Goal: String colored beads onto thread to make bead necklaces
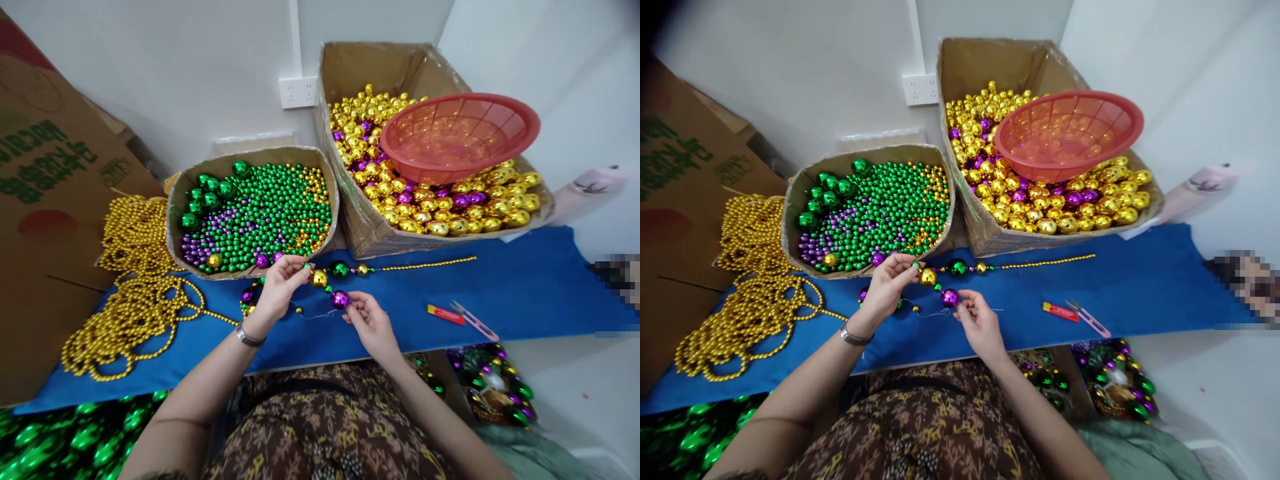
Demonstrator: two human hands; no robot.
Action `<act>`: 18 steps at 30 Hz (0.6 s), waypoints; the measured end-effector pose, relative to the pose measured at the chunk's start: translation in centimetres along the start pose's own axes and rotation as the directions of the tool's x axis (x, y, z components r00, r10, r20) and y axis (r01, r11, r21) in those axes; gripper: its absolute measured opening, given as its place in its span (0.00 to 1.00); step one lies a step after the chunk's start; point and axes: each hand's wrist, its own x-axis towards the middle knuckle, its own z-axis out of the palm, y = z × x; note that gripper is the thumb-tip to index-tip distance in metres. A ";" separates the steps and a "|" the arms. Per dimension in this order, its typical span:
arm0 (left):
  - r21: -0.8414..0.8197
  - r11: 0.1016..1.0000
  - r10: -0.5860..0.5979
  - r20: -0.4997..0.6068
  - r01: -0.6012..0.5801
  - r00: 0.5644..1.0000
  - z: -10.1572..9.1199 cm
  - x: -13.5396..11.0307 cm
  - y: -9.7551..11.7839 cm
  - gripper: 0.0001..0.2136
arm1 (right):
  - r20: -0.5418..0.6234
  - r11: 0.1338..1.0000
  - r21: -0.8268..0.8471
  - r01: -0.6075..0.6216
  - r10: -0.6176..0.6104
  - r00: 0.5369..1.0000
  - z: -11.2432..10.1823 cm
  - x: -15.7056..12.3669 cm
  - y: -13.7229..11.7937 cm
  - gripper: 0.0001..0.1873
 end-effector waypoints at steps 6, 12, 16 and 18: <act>0.221 0.973 0.064 0.043 -0.072 0.997 0.3 -0.9 -3.5 0.13 | 0.022 0.994 0.000 -0.107 0.107 0.994 -0.5 0.7 3.5 0.18; 0.450 0.832 0.237 0.243 -0.325 0.941 1.2 -0.8 -3.6 0.10 | 0.127 0.871 -0.486 0.076 -0.016 0.992 -2.4 0.5 2.1 0.17; 0.463 0.682 0.403 0.409 -0.567 0.819 3.3 -0.1 -0.9 0.07 | 0.157 0.766 -0.565 0.306 -0.264 0.952 -2.6 1.1 -2.1 0.15; 0.446 0.630 0.444 0.466 -0.636 0.766 4.5 0.2 0.6 0.06 | 0.190 0.729 -0.553 0.402 -0.360 0.913 -2.3 1.6 -3.8 0.15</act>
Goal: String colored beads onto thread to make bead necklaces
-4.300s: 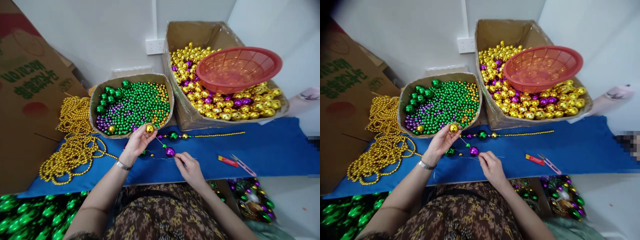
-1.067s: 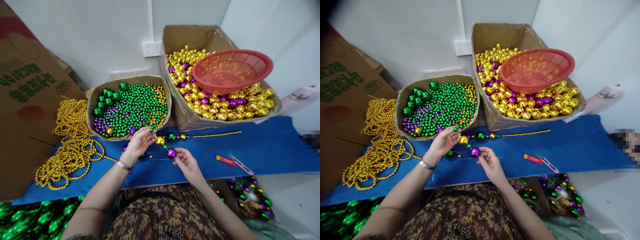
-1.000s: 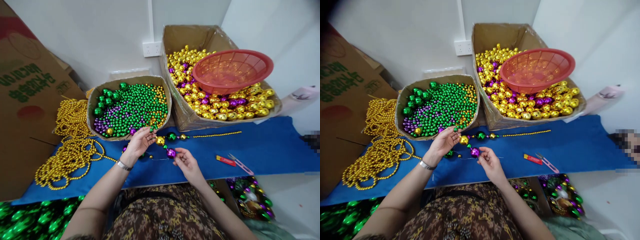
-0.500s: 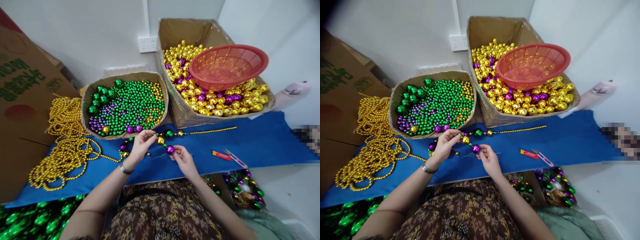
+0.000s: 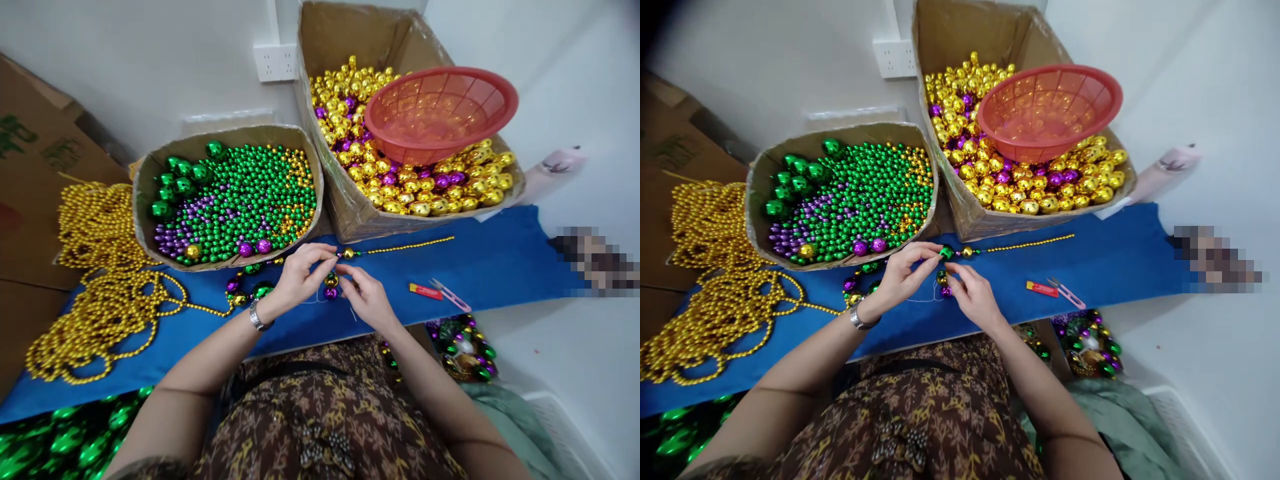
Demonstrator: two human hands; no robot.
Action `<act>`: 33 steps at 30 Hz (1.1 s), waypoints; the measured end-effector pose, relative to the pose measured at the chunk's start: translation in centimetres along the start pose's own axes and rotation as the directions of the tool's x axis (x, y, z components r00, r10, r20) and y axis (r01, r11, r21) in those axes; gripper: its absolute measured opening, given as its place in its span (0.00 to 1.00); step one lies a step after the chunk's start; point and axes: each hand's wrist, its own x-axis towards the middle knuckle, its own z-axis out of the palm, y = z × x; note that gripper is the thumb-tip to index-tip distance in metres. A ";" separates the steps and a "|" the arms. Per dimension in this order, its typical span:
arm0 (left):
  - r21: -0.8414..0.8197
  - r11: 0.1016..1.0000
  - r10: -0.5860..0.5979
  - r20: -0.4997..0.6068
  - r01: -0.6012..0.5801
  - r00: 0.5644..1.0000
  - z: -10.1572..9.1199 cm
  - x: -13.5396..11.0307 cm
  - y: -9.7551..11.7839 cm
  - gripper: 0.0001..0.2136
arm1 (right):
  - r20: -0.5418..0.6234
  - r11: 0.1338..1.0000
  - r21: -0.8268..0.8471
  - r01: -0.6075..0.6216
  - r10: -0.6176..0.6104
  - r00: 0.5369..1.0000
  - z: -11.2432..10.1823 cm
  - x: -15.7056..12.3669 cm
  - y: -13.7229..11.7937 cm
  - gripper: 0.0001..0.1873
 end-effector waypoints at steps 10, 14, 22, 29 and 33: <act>-0.131 0.991 -0.001 -0.074 -0.008 0.997 1.4 0.9 1.2 0.06 | -0.059 0.999 -0.040 0.028 -0.030 0.998 0.1 0.2 0.9 0.12; -0.035 0.997 -0.062 0.009 0.062 0.998 3.0 -1.7 -1.7 0.10 | -0.106 0.984 0.107 -0.144 0.155 0.982 -0.2 -0.2 1.2 0.15; 0.355 0.912 -0.004 0.508 -0.205 0.862 7.1 -3.8 -4.3 0.17 | -0.166 0.910 0.367 -0.194 0.270 0.949 -0.8 -0.4 0.3 0.18; 0.570 0.785 -0.117 0.520 -0.241 0.846 5.6 -5.3 -5.4 0.12 | -0.515 0.854 0.519 -0.019 0.330 0.791 -6.3 -0.9 1.7 0.15; 0.620 0.752 -0.128 0.467 -0.221 0.875 2.9 -7.2 -6.0 0.13 | -0.570 0.827 0.561 -0.033 0.414 0.709 -8.3 -1.1 3.1 0.17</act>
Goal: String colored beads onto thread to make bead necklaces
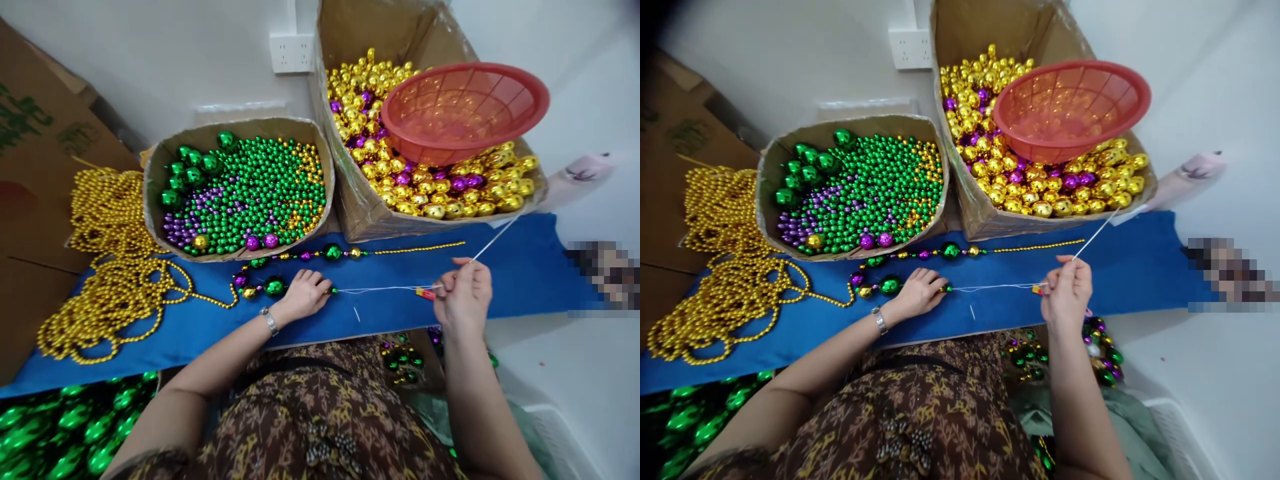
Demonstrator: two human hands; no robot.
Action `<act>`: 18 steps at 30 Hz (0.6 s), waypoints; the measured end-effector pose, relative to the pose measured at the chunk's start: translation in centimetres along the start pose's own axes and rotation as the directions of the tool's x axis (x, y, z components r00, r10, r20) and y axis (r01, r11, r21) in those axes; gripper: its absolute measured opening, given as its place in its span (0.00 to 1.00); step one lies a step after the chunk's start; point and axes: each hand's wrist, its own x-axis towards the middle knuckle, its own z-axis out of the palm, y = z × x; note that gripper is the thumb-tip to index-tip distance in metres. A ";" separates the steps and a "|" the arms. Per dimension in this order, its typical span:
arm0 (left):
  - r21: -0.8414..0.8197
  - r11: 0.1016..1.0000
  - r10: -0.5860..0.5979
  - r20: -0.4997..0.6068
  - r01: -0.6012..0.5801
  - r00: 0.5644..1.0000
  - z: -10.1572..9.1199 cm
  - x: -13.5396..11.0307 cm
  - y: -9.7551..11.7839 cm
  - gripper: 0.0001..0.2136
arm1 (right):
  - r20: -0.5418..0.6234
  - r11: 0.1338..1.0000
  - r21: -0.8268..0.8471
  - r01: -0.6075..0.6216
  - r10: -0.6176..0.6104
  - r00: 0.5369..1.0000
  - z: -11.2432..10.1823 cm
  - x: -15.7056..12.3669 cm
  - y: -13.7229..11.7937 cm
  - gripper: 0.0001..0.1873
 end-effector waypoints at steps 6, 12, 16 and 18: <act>-0.020 0.999 -0.049 -0.019 0.049 0.999 -0.6 -2.9 -2.1 0.21 | 0.028 0.999 0.003 -0.049 0.049 0.998 1.0 -0.7 0.8 0.19; -0.016 0.995 -0.103 -0.045 0.102 0.994 -2.4 -5.0 -3.7 0.29 | 0.098 0.997 -0.030 -0.076 0.079 0.992 1.3 -0.5 0.7 0.18; 0.010 0.989 -0.145 -0.010 0.145 0.989 -3.2 -6.2 -4.7 0.27 | 0.116 0.994 -0.073 -0.079 0.087 0.989 0.9 -0.3 1.2 0.18; 0.042 0.987 -0.159 0.025 0.158 0.987 -3.4 -6.7 -5.1 0.24 | 0.103 0.994 -0.075 -0.085 0.092 0.990 0.8 -0.3 1.4 0.18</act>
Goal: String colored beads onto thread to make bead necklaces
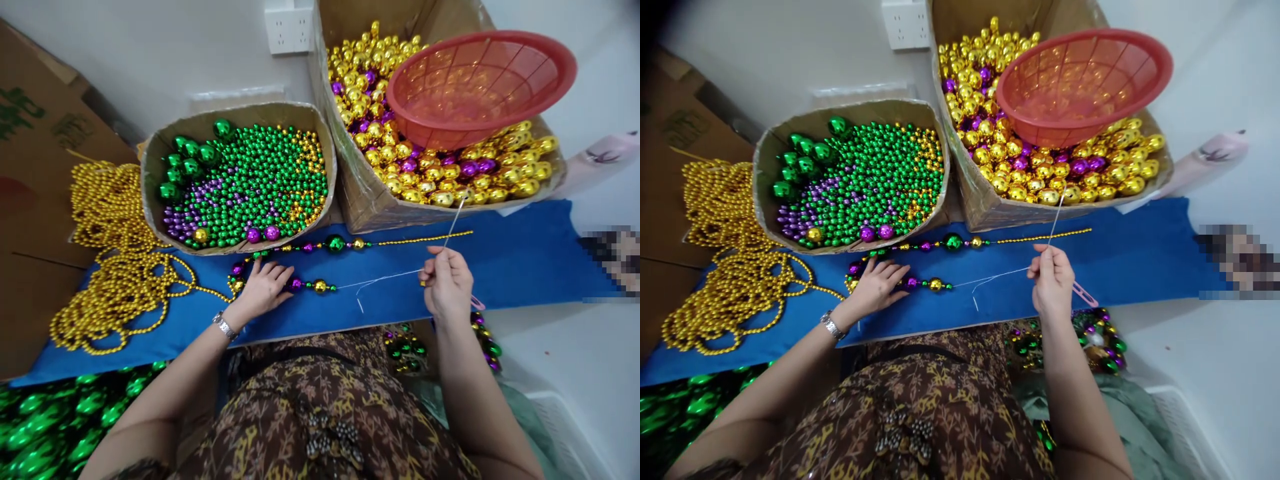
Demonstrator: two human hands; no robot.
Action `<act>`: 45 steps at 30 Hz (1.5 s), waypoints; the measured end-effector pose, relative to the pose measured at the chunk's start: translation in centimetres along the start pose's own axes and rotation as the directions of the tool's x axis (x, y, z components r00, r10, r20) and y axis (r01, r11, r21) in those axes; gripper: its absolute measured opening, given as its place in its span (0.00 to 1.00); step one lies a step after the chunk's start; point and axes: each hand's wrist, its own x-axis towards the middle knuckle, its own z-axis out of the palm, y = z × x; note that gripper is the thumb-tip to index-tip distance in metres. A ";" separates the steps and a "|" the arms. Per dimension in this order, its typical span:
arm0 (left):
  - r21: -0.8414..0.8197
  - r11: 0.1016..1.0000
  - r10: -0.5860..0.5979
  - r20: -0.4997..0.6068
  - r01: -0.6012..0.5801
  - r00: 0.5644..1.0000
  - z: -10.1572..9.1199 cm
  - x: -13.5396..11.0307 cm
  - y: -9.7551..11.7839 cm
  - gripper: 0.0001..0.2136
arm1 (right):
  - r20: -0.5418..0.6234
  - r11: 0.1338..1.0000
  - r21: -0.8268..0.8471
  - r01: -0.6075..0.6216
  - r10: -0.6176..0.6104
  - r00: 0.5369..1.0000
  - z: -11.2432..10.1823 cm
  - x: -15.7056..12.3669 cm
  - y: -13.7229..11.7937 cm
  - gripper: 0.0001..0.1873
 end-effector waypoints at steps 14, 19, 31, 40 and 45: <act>-0.092 0.973 0.210 -0.045 -0.214 0.977 1.1 4.0 6.4 0.22 | 0.282 0.951 -0.286 0.115 -0.031 0.959 2.0 -3.1 0.7 0.16; -0.018 0.982 0.190 0.031 -0.190 0.981 1.5 6.1 8.7 0.18 | 0.277 0.925 -0.343 0.164 -0.067 0.958 1.5 -3.7 0.0 0.16; 0.119 0.971 0.198 0.082 -0.206 0.977 3.3 6.3 10.7 0.13 | 0.211 0.911 -0.357 0.207 -0.137 0.968 -0.2 -3.1 -0.3 0.15; -0.013 0.984 0.171 -0.162 -0.176 0.972 2.4 4.2 9.5 0.17 | 0.213 0.892 -0.395 0.219 -0.143 0.967 -0.4 -3.1 -0.1 0.16; 0.002 0.921 0.381 -0.221 -0.390 0.898 3.5 3.6 11.6 0.15 | 0.217 0.901 -0.380 0.208 -0.132 0.967 -0.4 -3.1 0.0 0.15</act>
